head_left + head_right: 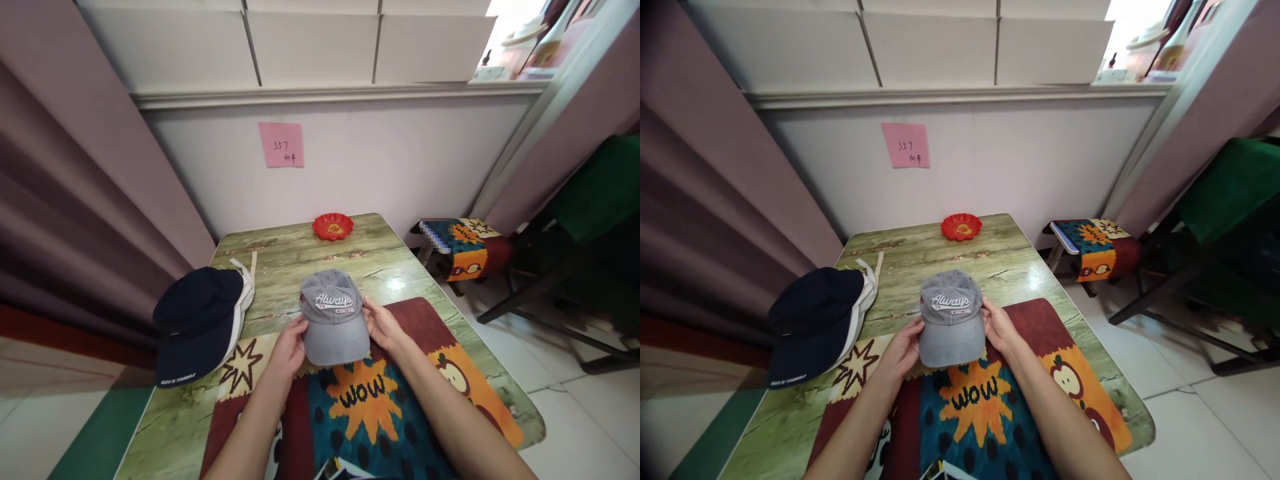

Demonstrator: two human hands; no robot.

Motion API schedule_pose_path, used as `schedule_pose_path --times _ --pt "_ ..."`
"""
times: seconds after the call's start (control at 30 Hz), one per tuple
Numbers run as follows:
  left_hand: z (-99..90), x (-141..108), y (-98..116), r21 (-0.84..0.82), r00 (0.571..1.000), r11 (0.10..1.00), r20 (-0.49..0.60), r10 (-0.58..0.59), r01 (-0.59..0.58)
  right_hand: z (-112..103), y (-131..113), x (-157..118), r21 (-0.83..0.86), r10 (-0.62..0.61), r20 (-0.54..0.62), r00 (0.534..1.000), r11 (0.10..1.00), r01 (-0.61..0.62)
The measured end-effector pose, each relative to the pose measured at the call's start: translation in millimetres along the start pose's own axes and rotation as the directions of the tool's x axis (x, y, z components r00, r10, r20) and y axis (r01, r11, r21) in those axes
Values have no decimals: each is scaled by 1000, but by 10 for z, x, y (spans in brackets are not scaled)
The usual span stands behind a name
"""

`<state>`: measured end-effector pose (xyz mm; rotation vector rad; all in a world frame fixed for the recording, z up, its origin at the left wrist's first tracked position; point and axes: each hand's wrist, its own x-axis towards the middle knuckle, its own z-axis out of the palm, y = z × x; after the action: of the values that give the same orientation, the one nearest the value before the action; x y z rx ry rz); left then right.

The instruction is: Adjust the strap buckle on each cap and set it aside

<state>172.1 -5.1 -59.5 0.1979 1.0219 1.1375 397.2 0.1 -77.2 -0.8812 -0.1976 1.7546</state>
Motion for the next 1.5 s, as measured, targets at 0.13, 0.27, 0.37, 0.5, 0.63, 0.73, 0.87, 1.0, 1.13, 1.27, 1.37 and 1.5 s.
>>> schedule_pose_path --times 0.13,0.27,0.37,0.5,0.63,0.73,0.87,1.0,1.13,1.27,1.37,1.5 --pt "41 -27 -34 -41 999 999 -15 -32 31 69 234 -493 158 36 -72 997 987 -24" --pt "176 -57 -107 -45 1000 999 -17 -9 8 326 464 -768 308 5 -159 987 950 45" --pt "169 -85 -199 53 998 997 36 51 -53 488 332 -726 274 -70 -241 968 952 137" --pt "-15 -110 -334 381 962 884 114 247 -272 641 -278 -411 171 -169 -257 951 961 217" --pt "-163 -132 -432 585 891 672 292 348 -454 855 -966 12 156 -209 -261 943 954 255" --pt "-182 -146 -455 644 863 574 363 352 -505 945 -1356 236 178 -290 -200 936 929 325" --pt "-190 -136 -452 655 856 551 378 352 -516 702 -1610 355 183 -389 -165 906 891 416" --pt "-215 -110 -451 670 862 543 380 335 -506 110 -1506 384 115 -332 -437 836 901 418" --pt "-220 -96 -451 673 865 544 380 328 -502 -457 -1238 340 85 -255 -568 782 927 364" --pt "-209 -98 -449 667 866 553 379 326 -500 -806 -1092 229 68 -249 -576 778 934 350" --pt "-195 -112 -443 661 862 554 376 339 -506 -960 -1051 167 49 -266 -560 785 934 353" --pt "-172 -142 -429 660 857 548 372 356 -514 -1089 -982 148 17 -299 -567 768 927 374"
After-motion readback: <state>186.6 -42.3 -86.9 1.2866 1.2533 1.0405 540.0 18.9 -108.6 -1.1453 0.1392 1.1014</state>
